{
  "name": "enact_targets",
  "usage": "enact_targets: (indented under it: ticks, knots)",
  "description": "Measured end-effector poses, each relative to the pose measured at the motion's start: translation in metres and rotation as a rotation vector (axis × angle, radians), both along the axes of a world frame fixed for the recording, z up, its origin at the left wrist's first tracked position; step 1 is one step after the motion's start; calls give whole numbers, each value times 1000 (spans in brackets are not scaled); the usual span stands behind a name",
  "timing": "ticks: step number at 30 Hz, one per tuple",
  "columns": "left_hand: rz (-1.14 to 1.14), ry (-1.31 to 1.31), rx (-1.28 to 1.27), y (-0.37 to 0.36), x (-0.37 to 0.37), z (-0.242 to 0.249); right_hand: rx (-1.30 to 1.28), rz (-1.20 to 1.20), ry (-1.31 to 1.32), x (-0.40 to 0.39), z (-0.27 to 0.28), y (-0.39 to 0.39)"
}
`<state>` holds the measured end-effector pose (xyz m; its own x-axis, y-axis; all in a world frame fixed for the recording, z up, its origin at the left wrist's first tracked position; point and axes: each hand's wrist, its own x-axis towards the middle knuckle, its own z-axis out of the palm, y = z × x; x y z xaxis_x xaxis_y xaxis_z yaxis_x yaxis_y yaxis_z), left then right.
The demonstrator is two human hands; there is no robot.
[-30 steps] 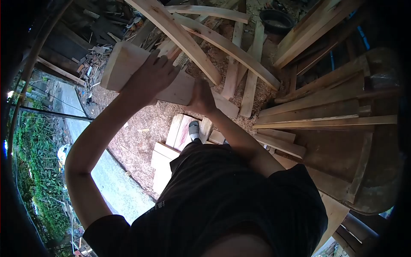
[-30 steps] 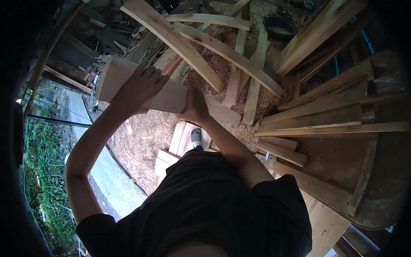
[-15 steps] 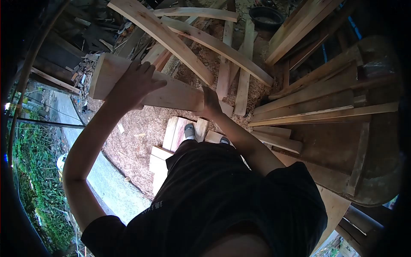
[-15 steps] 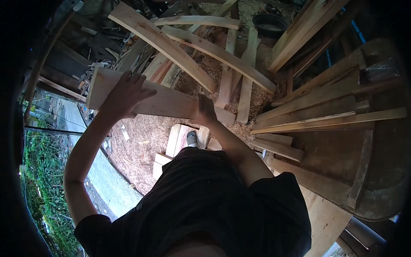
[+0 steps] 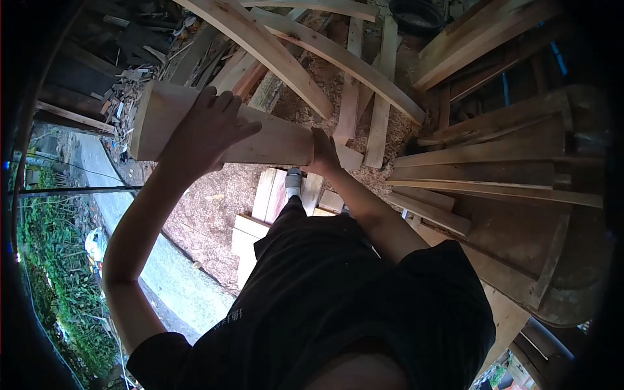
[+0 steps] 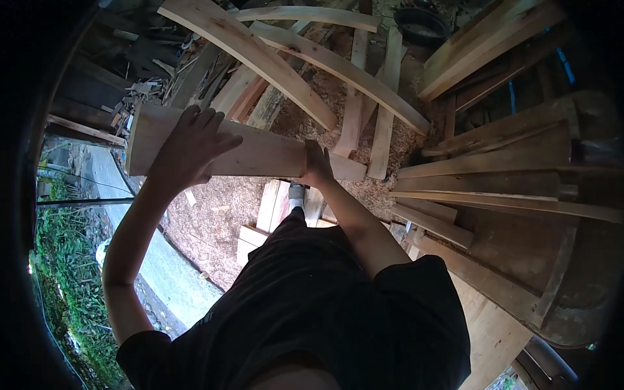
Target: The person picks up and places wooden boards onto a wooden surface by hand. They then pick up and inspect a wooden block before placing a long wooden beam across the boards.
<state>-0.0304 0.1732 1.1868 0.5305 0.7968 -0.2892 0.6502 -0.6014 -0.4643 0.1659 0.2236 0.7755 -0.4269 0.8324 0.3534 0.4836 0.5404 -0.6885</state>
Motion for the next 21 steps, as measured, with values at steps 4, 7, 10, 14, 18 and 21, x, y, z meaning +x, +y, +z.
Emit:
enact_targets:
  ticks: [4, 7, 10, 14, 18, 21]
  knots:
    - [8, -114, -27, 18, -64, -12, -179, 26, -149, -48, -27, 17]
    - [36, -169, -38, 31, -116, -23, -207, 70, -270, -89, -33, 29]
    - [35, -204, -87, 44, -177, -37, -104, 167, -182, -123, -38, 41]
    - [44, -175, -157, 56, -253, -61, -107, 90, -179, -180, -58, 46]
    - [61, -279, -214, 59, -315, -77, -156, 71, -281, -224, -64, 45]
    - [89, -361, -265, 64, -356, -87, -199, 42, -288, -245, -63, 34]
